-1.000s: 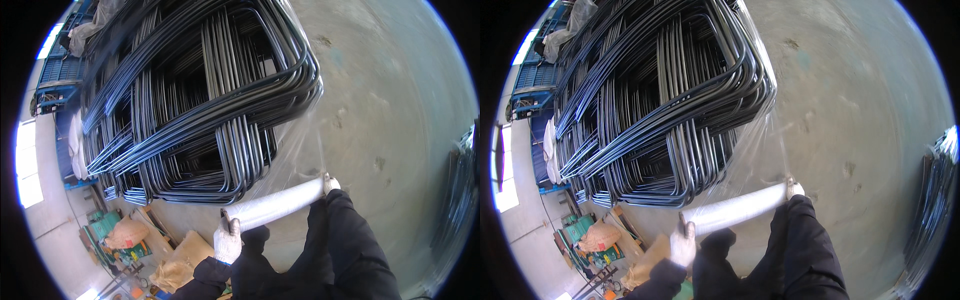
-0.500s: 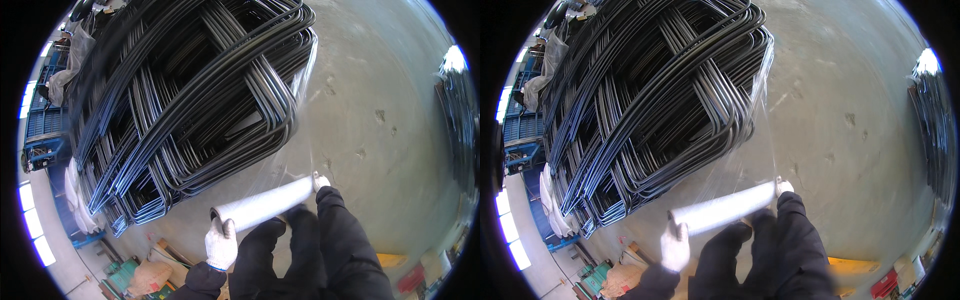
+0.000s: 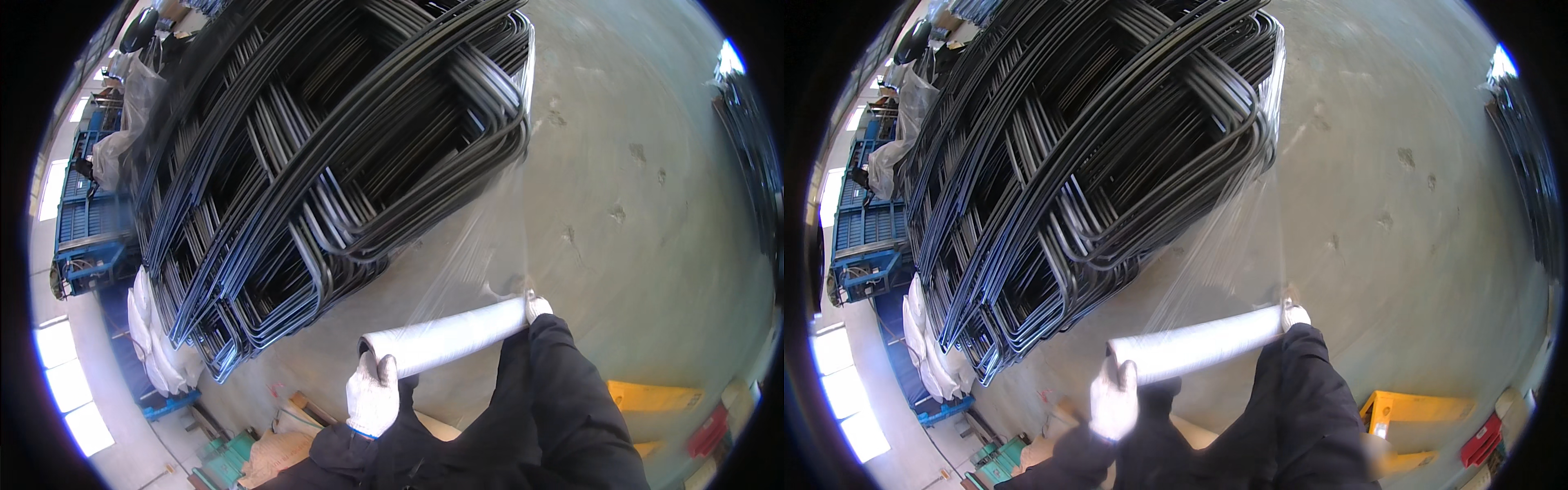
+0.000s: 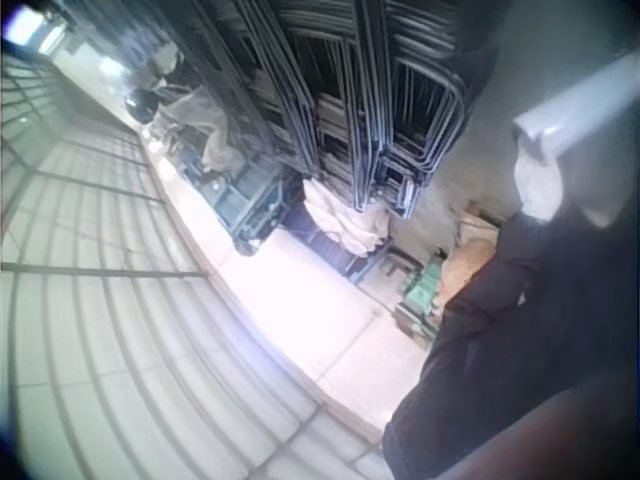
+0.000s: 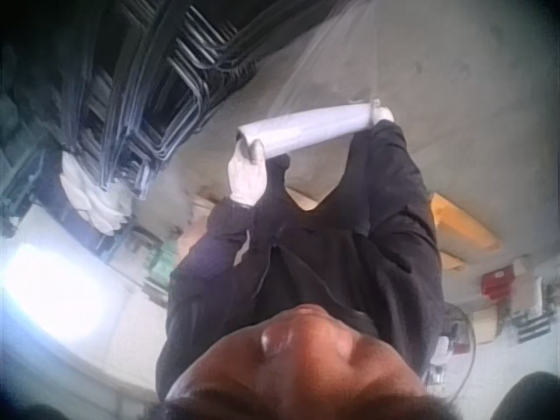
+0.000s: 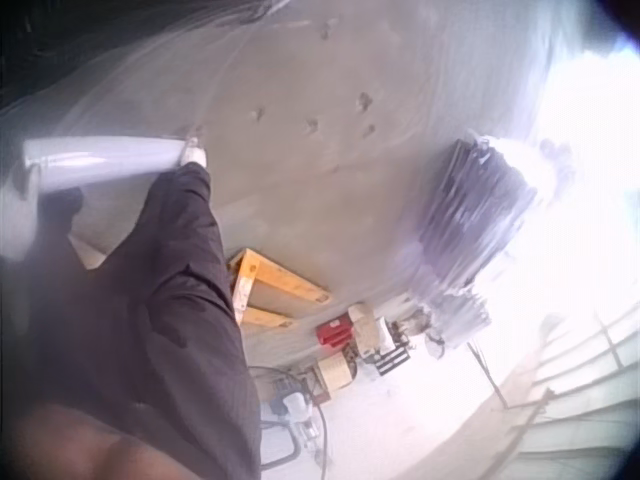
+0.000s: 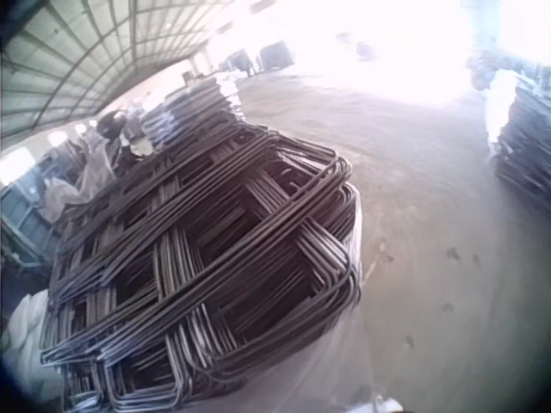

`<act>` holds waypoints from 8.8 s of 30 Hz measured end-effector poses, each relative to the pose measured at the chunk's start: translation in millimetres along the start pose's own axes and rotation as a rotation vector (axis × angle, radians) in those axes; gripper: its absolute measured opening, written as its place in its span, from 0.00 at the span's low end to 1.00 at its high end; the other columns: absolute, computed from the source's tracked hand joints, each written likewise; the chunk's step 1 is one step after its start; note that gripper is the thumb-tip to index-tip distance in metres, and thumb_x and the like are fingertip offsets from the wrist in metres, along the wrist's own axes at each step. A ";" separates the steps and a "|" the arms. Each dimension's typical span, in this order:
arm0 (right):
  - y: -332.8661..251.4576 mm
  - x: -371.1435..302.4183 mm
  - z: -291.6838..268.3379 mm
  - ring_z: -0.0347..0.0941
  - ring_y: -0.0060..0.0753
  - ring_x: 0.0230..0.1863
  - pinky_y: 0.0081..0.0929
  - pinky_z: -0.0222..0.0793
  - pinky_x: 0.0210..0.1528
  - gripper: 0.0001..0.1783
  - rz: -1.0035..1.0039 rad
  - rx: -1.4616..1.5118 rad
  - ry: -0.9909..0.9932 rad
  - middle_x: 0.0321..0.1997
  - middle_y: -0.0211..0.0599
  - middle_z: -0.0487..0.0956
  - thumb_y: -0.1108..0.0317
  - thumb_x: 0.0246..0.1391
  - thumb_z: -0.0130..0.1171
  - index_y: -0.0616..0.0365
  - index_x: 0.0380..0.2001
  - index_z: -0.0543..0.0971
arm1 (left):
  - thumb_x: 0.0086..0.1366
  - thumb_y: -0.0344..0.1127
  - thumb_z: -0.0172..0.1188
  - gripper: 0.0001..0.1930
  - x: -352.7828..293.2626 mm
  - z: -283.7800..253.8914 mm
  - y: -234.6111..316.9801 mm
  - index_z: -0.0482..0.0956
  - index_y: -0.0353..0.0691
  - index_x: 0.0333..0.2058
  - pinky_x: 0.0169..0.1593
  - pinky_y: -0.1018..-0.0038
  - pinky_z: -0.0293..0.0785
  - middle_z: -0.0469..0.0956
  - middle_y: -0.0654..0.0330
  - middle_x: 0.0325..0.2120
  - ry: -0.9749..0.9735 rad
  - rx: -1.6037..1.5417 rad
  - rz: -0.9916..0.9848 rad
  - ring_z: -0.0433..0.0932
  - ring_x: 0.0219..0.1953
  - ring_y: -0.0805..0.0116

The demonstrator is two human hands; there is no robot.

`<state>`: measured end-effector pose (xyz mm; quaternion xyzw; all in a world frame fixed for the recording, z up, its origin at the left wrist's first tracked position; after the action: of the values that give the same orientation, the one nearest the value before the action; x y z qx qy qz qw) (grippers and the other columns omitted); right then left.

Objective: The person wraps a stack of metal frames with plastic wrap using a handheld roll. They walk through a warehouse, retrieve the roll, and repeatedly encircle the stack to secure it. The frames remain on the floor after wrapping.

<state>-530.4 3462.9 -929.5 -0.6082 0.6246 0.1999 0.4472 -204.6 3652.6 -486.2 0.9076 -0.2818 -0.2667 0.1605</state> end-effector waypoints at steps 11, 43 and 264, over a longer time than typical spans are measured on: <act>19.7 -136.6 137.8 0.78 0.69 0.73 0.53 0.70 0.80 0.52 0.227 0.086 0.058 0.67 0.70 0.84 0.33 0.84 0.29 0.75 0.64 0.84 | 0.86 0.50 0.58 0.23 -70.5 -100.2 -120.4 0.80 0.31 0.58 0.44 0.42 0.83 0.87 0.30 0.39 -0.032 -0.006 0.155 0.87 0.42 0.24; -47.8 -496.9 494.6 0.82 0.70 0.69 0.54 0.73 0.76 0.52 0.413 0.246 0.189 0.61 0.71 0.87 0.33 0.85 0.27 0.74 0.59 0.86 | 0.87 0.51 0.58 0.25 -158.4 -307.7 -477.4 0.82 0.29 0.60 0.55 0.50 0.82 0.89 0.36 0.45 -0.240 0.108 0.112 0.89 0.47 0.37; -2480.8 753.3 178.9 0.80 0.76 0.66 0.62 0.74 0.72 0.49 2.070 2.901 0.687 0.62 0.72 0.85 0.34 0.85 0.31 0.74 0.56 0.86 | 0.89 0.56 0.50 0.30 1780.2 -751.0 39.6 0.77 0.29 0.65 0.32 0.58 0.88 0.90 0.38 0.41 -1.357 1.993 2.187 0.92 0.32 0.49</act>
<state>1959.7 2720.0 -896.5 -0.8027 -0.4229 0.3970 -0.1384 1454.2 2664.1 -563.9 0.2533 0.8226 0.0827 0.5023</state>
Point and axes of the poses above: each hand's wrist, its own x-axis towards the middle knuckle, its own z-axis out of the palm, y = z × x, the point moved 2 cm from there along x, towards the middle knuckle
